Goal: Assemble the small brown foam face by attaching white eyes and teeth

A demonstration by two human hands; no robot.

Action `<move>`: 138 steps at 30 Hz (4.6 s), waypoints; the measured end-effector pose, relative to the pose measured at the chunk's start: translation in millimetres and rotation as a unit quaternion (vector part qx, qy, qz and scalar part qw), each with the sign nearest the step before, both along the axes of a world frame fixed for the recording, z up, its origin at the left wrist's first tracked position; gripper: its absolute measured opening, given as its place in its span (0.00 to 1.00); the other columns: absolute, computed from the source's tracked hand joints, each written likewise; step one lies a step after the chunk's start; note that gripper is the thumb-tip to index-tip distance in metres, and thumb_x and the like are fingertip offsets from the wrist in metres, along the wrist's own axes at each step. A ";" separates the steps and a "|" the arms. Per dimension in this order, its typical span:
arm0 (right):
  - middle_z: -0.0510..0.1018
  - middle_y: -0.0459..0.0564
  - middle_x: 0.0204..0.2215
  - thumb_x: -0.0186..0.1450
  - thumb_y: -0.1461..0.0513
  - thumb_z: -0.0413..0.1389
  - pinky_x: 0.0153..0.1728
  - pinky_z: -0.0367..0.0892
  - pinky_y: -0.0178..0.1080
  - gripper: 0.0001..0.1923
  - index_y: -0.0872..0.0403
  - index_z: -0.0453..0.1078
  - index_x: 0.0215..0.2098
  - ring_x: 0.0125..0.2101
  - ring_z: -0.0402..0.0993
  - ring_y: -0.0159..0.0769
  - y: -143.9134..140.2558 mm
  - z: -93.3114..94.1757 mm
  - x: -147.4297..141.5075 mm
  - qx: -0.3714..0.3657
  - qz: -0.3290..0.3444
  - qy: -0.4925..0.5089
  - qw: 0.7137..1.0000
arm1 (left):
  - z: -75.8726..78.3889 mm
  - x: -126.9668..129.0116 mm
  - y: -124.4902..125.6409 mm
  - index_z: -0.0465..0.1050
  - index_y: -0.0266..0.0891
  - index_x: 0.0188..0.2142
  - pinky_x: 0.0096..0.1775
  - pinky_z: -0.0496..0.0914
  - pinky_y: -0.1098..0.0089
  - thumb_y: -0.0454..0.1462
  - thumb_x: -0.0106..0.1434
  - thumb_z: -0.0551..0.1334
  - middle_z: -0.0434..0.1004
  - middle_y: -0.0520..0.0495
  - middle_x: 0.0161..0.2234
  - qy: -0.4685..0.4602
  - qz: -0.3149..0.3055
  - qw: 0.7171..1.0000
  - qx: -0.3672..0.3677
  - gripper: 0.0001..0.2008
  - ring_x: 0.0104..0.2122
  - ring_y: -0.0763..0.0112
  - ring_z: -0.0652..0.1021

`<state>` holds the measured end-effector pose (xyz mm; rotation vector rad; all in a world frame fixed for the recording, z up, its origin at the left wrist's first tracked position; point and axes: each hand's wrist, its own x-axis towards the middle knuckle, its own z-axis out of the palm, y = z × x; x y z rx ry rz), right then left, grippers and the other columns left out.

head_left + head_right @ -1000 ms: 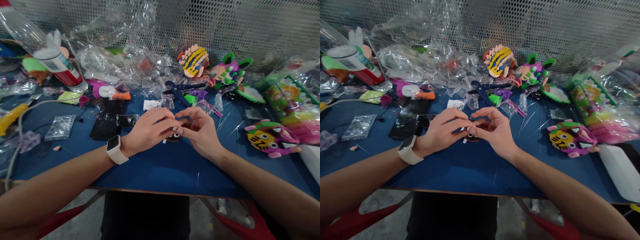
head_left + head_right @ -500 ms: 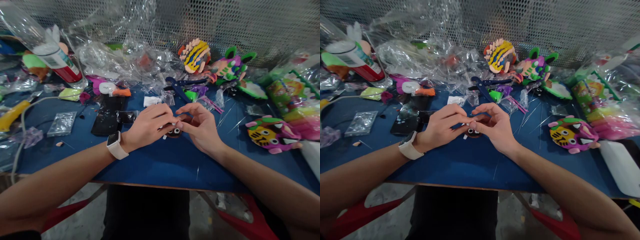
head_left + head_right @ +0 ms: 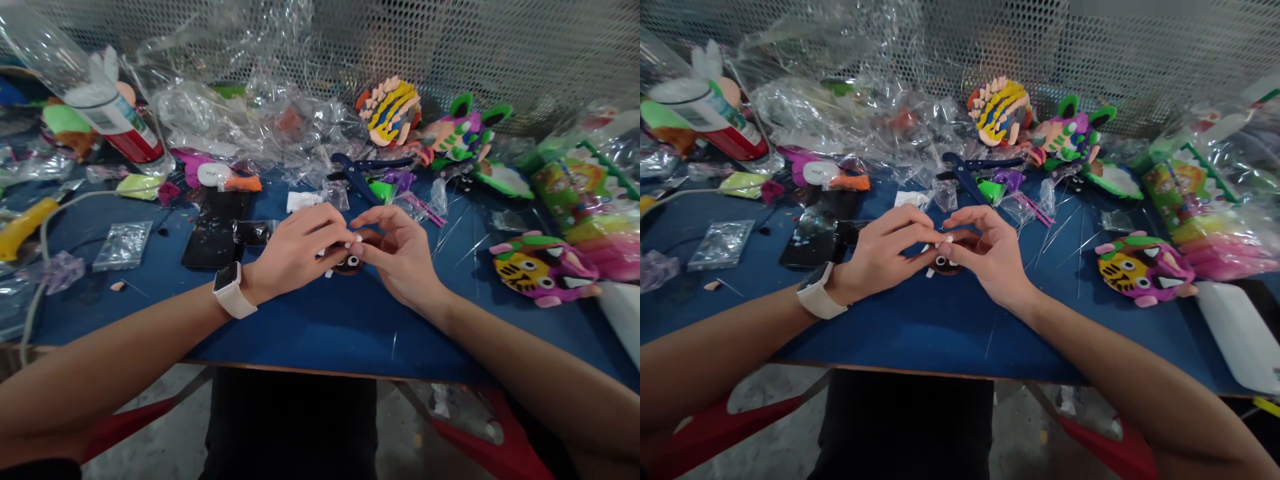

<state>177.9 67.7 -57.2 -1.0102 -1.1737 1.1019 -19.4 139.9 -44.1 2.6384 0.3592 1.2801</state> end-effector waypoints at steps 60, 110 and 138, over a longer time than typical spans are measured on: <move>0.81 0.45 0.50 0.55 0.52 0.79 0.46 0.86 0.46 0.31 0.42 0.72 0.50 0.40 0.86 0.38 0.4 -2.4 2.3 0.005 0.012 0.008 1.000 | -0.4 -0.4 3.1 0.77 0.40 0.42 0.39 0.72 0.67 0.36 0.75 0.64 0.77 0.46 0.39 0.026 -0.036 0.999 -0.017 0.04 0.38 0.68 0.77; 0.82 0.47 0.54 0.56 0.51 0.78 0.43 0.87 0.45 0.34 0.42 0.67 0.53 0.43 0.88 0.43 -0.3 -0.3 2.6 0.002 0.011 0.023 1.000 | 0.3 -3.8 5.4 0.82 0.43 0.46 0.39 0.75 0.70 0.38 0.73 0.68 0.79 0.47 0.40 -0.028 -0.032 0.999 0.030 0.04 0.39 0.71 0.79; 0.79 0.46 0.53 0.57 0.52 0.77 0.47 0.84 0.49 0.34 0.39 0.66 0.55 0.44 0.85 0.42 -0.6 1.2 4.3 0.019 0.002 -0.010 1.000 | 2.1 -4.8 10.0 0.81 0.44 0.50 0.44 0.73 0.65 0.43 0.76 0.64 0.79 0.45 0.41 0.063 -0.037 0.997 -0.003 0.09 0.42 0.65 0.78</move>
